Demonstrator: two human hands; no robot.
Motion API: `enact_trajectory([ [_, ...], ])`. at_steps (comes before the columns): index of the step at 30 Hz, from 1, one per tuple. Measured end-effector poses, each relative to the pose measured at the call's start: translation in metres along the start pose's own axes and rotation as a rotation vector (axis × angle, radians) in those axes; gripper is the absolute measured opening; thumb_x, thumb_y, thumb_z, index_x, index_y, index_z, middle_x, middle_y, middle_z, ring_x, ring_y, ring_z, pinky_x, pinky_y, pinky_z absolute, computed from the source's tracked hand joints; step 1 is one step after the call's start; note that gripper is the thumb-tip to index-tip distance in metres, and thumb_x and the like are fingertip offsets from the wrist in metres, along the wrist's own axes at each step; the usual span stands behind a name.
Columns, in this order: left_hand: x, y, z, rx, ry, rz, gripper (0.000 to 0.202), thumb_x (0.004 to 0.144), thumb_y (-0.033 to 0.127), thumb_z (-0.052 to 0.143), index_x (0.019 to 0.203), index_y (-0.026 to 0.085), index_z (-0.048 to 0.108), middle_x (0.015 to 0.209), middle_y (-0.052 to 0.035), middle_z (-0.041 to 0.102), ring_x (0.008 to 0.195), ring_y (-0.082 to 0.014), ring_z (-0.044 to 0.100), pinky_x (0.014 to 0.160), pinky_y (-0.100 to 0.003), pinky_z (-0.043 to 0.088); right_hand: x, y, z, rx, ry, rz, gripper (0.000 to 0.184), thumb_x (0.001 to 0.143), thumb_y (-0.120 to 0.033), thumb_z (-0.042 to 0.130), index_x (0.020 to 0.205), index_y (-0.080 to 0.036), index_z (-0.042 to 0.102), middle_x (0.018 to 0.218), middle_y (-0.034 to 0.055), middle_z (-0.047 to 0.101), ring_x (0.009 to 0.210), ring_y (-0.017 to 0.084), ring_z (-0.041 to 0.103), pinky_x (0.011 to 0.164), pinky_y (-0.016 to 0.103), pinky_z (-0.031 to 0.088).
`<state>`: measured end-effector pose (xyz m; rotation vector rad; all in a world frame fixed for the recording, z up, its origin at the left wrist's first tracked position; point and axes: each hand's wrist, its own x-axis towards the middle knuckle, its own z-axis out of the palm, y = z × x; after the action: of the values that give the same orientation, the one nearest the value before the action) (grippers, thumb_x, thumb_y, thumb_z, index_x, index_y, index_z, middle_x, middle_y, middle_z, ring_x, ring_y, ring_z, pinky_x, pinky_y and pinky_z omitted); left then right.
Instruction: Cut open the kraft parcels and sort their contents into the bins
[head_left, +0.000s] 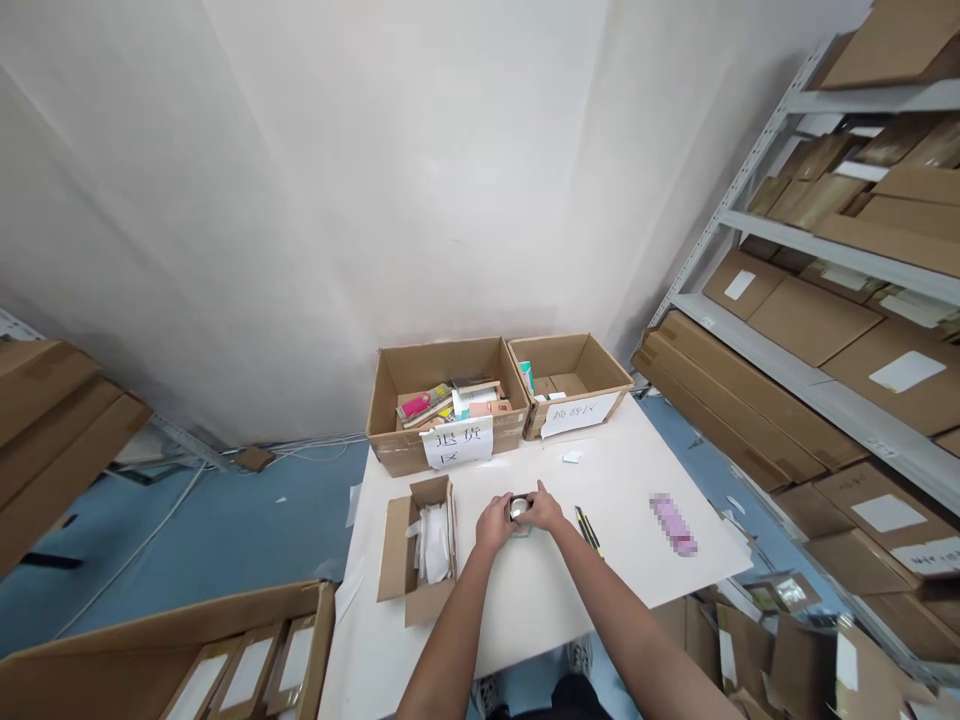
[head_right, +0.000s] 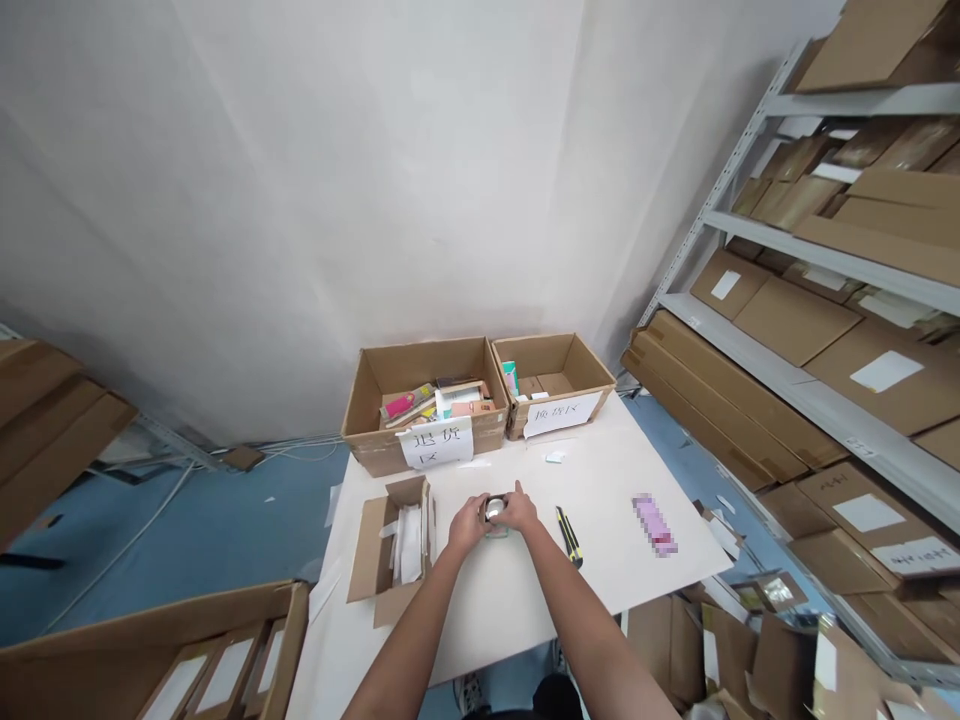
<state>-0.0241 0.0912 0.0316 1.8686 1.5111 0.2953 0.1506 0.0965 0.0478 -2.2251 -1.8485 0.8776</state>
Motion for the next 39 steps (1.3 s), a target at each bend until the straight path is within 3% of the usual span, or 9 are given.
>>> enact_trajectory([
  [3, -0.002, -0.003, 0.003, -0.017, 0.004, 0.002, 0.073, 0.077, 0.029, 0.079, 0.146, 0.027, 0.056, 0.135, -0.006, 0.065, 0.124, -0.023, 0.064, 0.1, -0.028, 0.046, 0.0, 0.002, 0.003, 0.015, -0.001, 0.005, 0.038, 0.06, -0.041, 0.09, 0.092, -0.024, 0.081, 0.16, 0.0097, 0.05, 0.116, 0.031, 0.071, 0.089, 0.033, 0.054],
  [8, -0.003, -0.008, 0.006, -0.091, 0.024, -0.004, 0.08, 0.072, 0.03, 0.083, 0.147, 0.024, 0.054, 0.138, -0.0057, 0.065, 0.126, -0.0224, 0.063, 0.101, -0.026, 0.046, -0.002, -0.004, 0.004, -0.043, 0.064, -0.157, 0.034, 0.064, -0.043, 0.088, 0.092, -0.025, 0.081, 0.16, 0.0077, 0.052, 0.12, 0.031, 0.069, 0.094, 0.035, 0.054],
  [12, -0.002, -0.005, 0.006, -0.1, 0.051, -0.025, 0.076, 0.069, 0.023, 0.083, 0.14, 0.023, 0.057, 0.138, -0.0053, 0.065, 0.125, -0.0215, 0.063, 0.101, -0.026, 0.046, -0.007, -0.009, 0.004, -0.154, 0.109, -0.174, 0.041, 0.066, -0.038, 0.084, 0.104, -0.024, 0.082, 0.155, 0.0124, 0.056, 0.129, 0.035, 0.063, 0.102, 0.04, 0.051],
  [17, -0.008, 0.002, 0.007, -0.039, 0.036, -0.009, 0.071, 0.075, 0.023, 0.076, 0.142, 0.029, 0.054, 0.134, -0.003, 0.065, 0.117, -0.0203, 0.066, 0.093, -0.026, 0.049, -0.008, -0.014, -0.006, -0.207, -0.013, -0.075, 0.038, 0.058, -0.038, 0.09, 0.092, -0.023, 0.083, 0.157, 0.0126, 0.053, 0.123, 0.037, 0.065, 0.096, 0.042, 0.055],
  [23, -0.014, 0.009, 0.009, 0.055, 0.033, -0.1, 0.074, 0.072, 0.032, 0.082, 0.141, 0.031, 0.057, 0.127, -0.0046, 0.064, 0.11, -0.0235, 0.068, 0.089, -0.028, 0.05, -0.012, -0.023, -0.024, -0.248, -0.013, -0.258, 0.036, 0.055, -0.037, 0.09, 0.084, -0.018, 0.08, 0.162, 0.0139, 0.046, 0.129, 0.038, 0.06, 0.097, 0.04, 0.054],
  [27, -0.013, 0.01, 0.007, 0.069, 0.039, -0.141, 0.082, 0.068, 0.044, 0.087, 0.143, 0.029, 0.057, 0.129, -0.0075, 0.064, 0.114, -0.0276, 0.068, 0.092, -0.031, 0.05, -0.025, -0.031, -0.064, -0.024, 0.103, -0.278, 0.034, 0.057, -0.04, 0.086, 0.081, -0.02, 0.072, 0.15, 0.0135, 0.059, 0.113, 0.032, 0.068, 0.089, 0.036, 0.053],
  [30, -0.014, 0.016, 0.005, 0.069, 0.028, -0.149, 0.079, 0.072, 0.046, 0.085, 0.143, 0.029, 0.056, 0.13, -0.009, 0.064, 0.119, -0.0294, 0.065, 0.095, -0.033, 0.049, -0.036, -0.044, -0.111, 0.217, 0.196, -0.269, 0.039, 0.06, -0.043, 0.084, 0.086, -0.024, 0.064, 0.112, 0.0058, 0.076, 0.092, 0.024, 0.069, 0.079, 0.032, 0.051],
  [34, -0.018, 0.033, 0.001, 0.102, 0.015, -0.139, 0.082, 0.075, 0.043, 0.083, 0.149, 0.029, 0.051, 0.145, -0.013, 0.057, 0.133, -0.0333, 0.057, 0.103, -0.037, 0.046, -0.05, -0.065, -0.173, 0.49, 0.33, -0.391, 0.044, 0.063, -0.051, 0.082, 0.086, -0.024, 0.056, 0.081, -0.0033, 0.067, 0.077, 0.018, 0.06, 0.071, 0.028, 0.047],
  [39, -0.031, 0.046, -0.032, 0.045, -0.039, -0.011, 0.127, 0.055, 0.039, 0.094, 0.164, 0.026, 0.029, 0.172, -0.0179, 0.025, 0.156, -0.0439, 0.026, 0.119, -0.052, 0.035, -0.078, -0.078, -0.215, 0.628, 0.439, -0.44, 0.048, 0.066, -0.055, 0.084, 0.084, -0.024, 0.052, 0.079, -0.0034, 0.062, 0.076, 0.017, 0.056, 0.069, 0.028, 0.044],
])
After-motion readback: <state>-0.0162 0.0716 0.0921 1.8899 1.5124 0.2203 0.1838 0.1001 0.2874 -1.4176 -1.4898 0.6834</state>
